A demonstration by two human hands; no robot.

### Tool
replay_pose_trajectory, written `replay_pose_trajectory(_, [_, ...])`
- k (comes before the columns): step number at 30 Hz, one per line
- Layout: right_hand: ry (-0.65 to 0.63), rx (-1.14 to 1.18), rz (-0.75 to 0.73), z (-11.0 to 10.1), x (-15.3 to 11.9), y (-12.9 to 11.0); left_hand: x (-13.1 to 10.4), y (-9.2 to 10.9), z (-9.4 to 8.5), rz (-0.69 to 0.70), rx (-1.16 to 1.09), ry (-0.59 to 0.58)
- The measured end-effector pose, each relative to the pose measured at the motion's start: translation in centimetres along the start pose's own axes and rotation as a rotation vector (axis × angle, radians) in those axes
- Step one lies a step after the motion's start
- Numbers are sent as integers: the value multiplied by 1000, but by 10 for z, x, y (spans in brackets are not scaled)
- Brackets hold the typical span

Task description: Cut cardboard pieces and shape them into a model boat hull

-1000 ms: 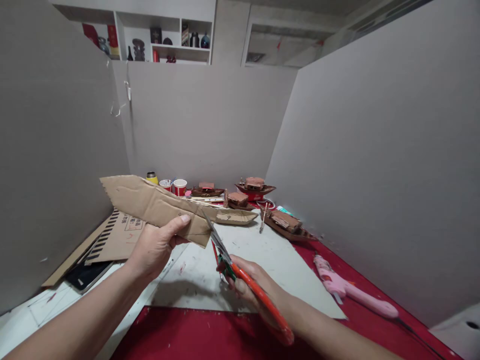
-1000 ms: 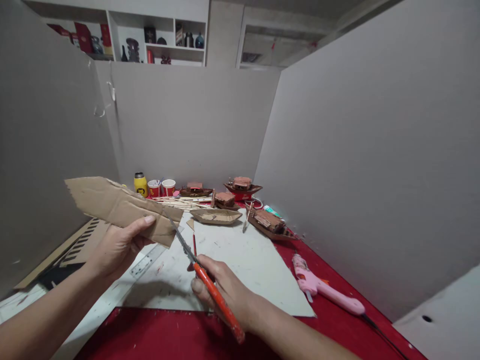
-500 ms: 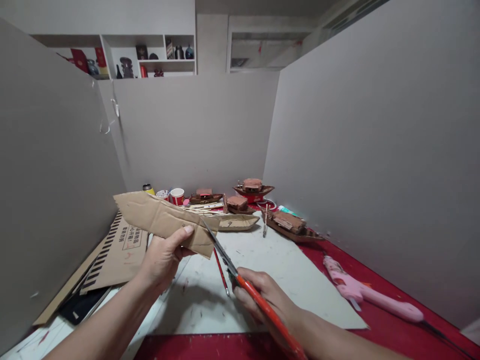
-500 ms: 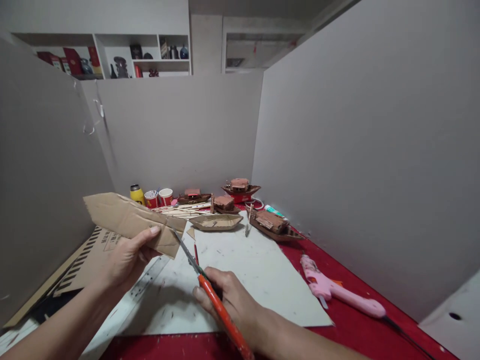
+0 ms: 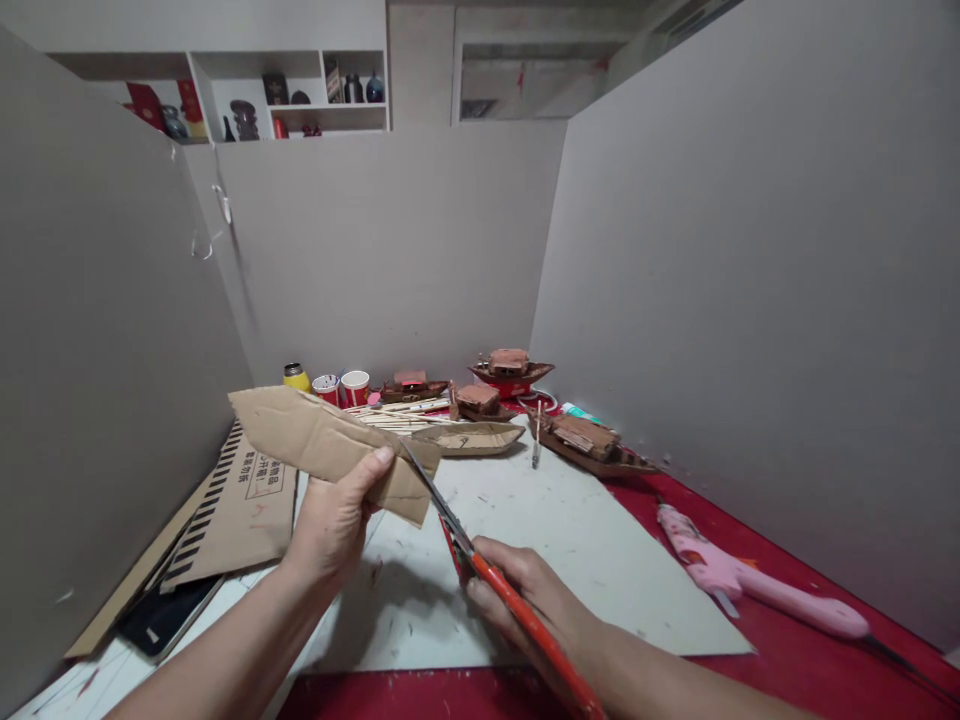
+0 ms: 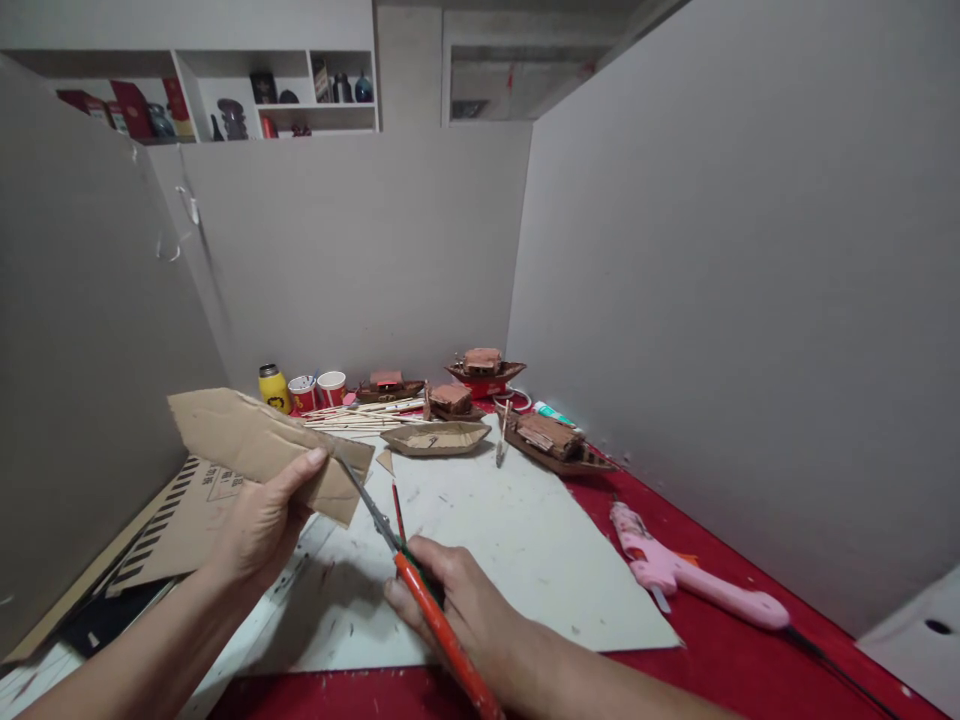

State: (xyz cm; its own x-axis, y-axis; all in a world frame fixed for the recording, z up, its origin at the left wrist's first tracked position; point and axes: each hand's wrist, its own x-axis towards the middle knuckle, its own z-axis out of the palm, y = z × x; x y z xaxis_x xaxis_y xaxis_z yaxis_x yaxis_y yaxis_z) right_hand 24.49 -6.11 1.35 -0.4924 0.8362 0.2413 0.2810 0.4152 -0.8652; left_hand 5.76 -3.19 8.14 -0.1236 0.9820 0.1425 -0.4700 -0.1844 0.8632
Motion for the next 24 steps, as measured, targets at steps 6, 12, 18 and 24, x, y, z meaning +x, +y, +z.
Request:
replay_pose_trajectory(6, [-7, -11, -4, -2, -4, 0, -6, -7, -2, -61, -1, -41])
replay_pose_trajectory(12, [13, 30, -15, -1, -10, 1, -8, -6, 1, -105, -10, -31])
replay_pose_trajectory(18, [36, 76, 1, 2, -10, -10, -7, -6, -1, -149, 4, 13])
replay_pose_trajectory(24, [-50, -40, 48, -6, -8, -4, -4, -8, -8, -117, 55, -26])
